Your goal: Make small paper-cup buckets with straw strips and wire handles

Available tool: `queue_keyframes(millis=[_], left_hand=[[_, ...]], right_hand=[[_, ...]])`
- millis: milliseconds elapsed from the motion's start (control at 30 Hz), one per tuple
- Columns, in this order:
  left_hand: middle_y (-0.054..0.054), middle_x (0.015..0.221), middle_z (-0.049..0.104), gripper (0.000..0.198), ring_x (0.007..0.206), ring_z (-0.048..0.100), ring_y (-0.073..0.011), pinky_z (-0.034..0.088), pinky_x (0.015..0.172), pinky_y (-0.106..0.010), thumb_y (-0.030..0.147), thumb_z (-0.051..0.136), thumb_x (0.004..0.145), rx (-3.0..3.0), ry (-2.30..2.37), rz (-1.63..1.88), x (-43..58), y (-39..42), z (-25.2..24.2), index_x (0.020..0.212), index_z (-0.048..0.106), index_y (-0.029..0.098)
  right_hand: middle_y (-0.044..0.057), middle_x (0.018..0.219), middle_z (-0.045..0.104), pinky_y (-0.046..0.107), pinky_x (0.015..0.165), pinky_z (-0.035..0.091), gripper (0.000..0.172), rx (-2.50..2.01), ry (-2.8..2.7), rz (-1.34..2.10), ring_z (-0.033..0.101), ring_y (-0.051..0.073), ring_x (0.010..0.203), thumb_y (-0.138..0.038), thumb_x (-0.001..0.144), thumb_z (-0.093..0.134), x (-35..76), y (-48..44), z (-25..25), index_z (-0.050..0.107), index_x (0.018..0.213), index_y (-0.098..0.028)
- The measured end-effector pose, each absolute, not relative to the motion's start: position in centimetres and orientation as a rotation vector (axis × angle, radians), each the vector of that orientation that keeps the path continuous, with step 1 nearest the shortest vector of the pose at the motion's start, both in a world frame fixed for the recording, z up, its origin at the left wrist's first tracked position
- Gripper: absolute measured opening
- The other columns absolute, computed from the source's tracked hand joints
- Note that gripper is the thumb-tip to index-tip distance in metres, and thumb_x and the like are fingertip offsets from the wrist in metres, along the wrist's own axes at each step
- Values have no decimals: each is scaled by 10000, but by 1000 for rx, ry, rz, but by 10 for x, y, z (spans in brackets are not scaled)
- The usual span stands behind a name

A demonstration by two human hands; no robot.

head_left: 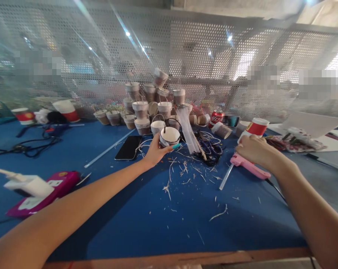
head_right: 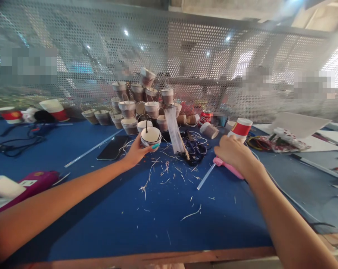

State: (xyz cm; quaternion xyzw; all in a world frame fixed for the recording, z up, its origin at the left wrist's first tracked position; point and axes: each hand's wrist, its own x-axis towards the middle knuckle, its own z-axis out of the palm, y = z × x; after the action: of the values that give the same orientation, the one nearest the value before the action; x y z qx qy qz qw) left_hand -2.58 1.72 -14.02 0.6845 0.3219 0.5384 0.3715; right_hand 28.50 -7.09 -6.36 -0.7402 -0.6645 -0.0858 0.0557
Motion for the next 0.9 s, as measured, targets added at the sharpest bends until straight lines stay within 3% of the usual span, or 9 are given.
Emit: queue_keyframes(millis=[67, 133, 233, 400, 567, 767, 900], left_hand=[[-117, 1190, 550, 707, 1088, 544, -270, 485, 917, -457, 436, 770, 602, 1771, 805, 1378, -26, 16, -139, 1206, 479, 211], [-116, 1204, 544, 711, 1091, 544, -273, 489, 913, -460, 447, 761, 612, 1789, 787, 1368, -27, 15, -139, 1222, 473, 222], [-114, 1201, 541, 707, 1095, 542, -281, 499, 900, -467, 457, 759, 611, 1799, 800, 1361, -27, 15, -138, 1220, 483, 229], [-118, 1233, 535, 724, 1153, 515, -291, 486, 932, -471, 392, 777, 602, 1745, 779, 1381, -25, 15, -138, 1234, 468, 221], [-114, 1210, 558, 718, 1142, 529, -293, 492, 922, -468, 384, 782, 594, 1723, 763, 1366, -25, 16, -139, 1217, 468, 213], [-111, 1217, 554, 728, 1119, 541, -284, 508, 891, -452, 436, 767, 604, 1742, 791, 1358, -24, 18, -140, 1231, 463, 224], [-115, 1201, 564, 696, 1123, 536, -287, 506, 887, -446, 424, 768, 606, 1770, 807, 1368, -24, 18, -141, 1206, 484, 214]], right_hand=[[244, 994, 643, 463, 869, 369, 300, -2040, -2088, -305, 570, 355, 1002, -268, 837, 466, 266, -72, -48, 682, 915, -75], [149, 1128, 642, 441, 966, 327, 339, -1705, -2224, -134, 541, 304, 1085, -349, 848, 495, 247, -66, -36, 668, 1053, -142], [65, 1032, 694, 359, 849, 423, 393, -1488, -2364, 282, 611, 243, 946, -452, 828, 528, 221, -50, -22, 681, 1097, -210], [55, 935, 717, 301, 753, 442, 342, -1442, -2460, 452, 628, 217, 863, -362, 723, 670, 188, -21, -8, 729, 1010, -185], [42, 737, 700, 268, 646, 420, 206, -1411, -2549, 539, 591, 167, 708, -284, 752, 624, 170, -9, -5, 749, 818, -134], [21, 632, 637, 259, 626, 393, 183, -1414, -2498, 527, 537, 135, 641, -233, 767, 590, 170, -13, -5, 742, 750, -133], [29, 665, 664, 259, 648, 401, 176, -1440, -2494, 514, 539, 130, 644, -229, 748, 600, 171, -13, -5, 750, 767, -139]])
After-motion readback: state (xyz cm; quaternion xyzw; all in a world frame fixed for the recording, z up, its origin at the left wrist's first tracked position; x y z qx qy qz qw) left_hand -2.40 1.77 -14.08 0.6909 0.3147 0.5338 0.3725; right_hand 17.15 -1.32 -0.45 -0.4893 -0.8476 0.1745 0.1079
